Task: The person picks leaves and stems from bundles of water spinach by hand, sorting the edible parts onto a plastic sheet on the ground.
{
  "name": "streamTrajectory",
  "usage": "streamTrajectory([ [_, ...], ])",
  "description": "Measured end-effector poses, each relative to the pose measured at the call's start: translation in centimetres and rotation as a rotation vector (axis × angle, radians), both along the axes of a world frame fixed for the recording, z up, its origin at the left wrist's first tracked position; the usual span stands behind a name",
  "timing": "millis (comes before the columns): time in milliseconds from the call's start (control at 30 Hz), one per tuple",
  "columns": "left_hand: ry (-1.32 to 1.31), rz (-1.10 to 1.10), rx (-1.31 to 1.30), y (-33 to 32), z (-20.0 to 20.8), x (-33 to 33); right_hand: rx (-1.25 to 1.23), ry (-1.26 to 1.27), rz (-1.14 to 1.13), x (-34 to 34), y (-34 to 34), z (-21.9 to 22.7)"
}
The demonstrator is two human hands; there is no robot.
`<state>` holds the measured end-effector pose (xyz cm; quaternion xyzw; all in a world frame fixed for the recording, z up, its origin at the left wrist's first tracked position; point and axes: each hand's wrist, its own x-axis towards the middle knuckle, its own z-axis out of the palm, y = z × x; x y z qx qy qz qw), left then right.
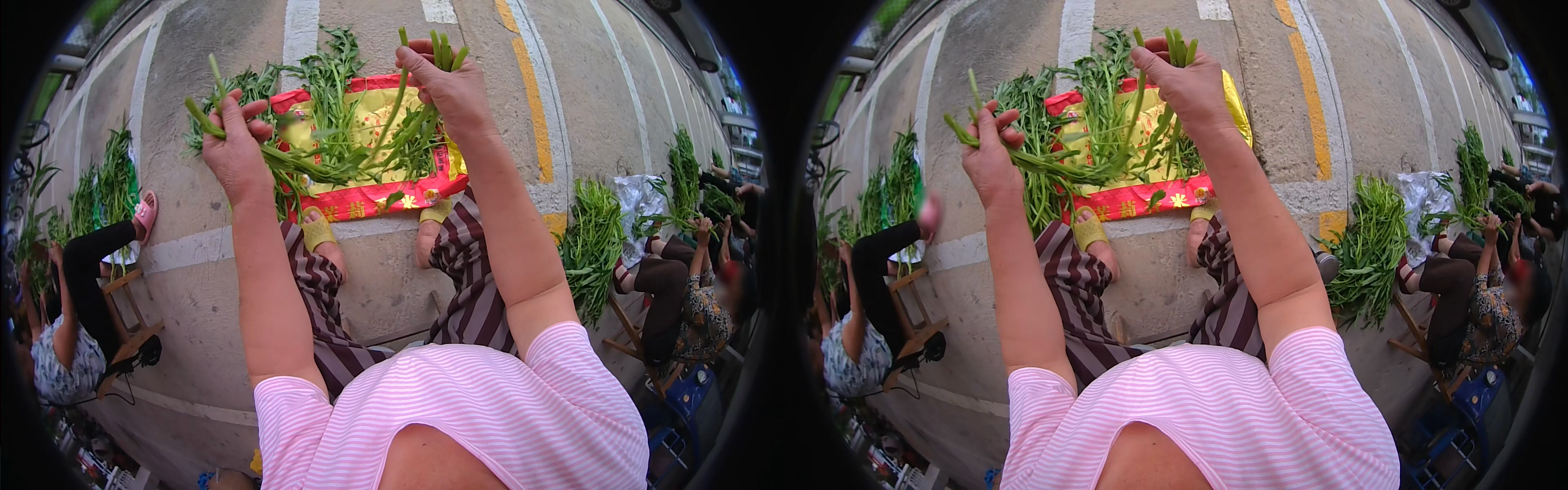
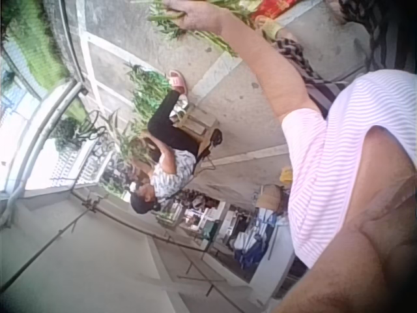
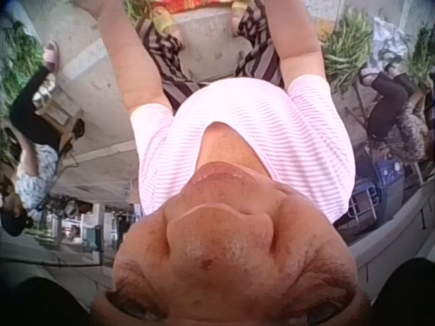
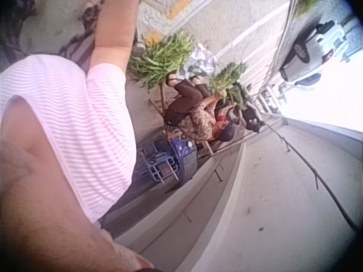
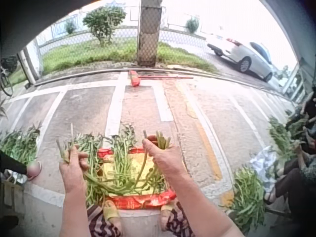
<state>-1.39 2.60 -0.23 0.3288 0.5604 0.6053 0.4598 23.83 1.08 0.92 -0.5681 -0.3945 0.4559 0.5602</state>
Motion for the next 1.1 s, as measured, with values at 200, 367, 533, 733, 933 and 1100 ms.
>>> streamTrajectory([
  [200,0.611,0.273,0.192,0.5,0.3,-2.4,0.108,-0.182,-0.058,0.2,0.0,0.1],
  [367,0.282,-0.100,0.160,-1.1,0.3,1.9,0.070,-0.223,0.107,-0.9,-0.3,-0.5],
  [533,0.345,-0.356,0.169,-2.2,0.4,4.7,-0.014,-0.191,0.291,-2.2,-0.9,-1.1],
  [733,0.613,-0.456,0.184,-2.3,0.1,5.1,-0.035,-0.335,0.394,-2.5,-1.5,-1.8],
  [933,0.644,-0.564,0.133,-2.4,0.2,4.7,-0.084,-0.555,0.396,-2.3,-1.5,-1.9],
  [1100,0.781,-0.612,0.129,-3.0,0.0,5.5,-0.130,-0.786,0.418,-1.8,-1.9,-1.1],
])
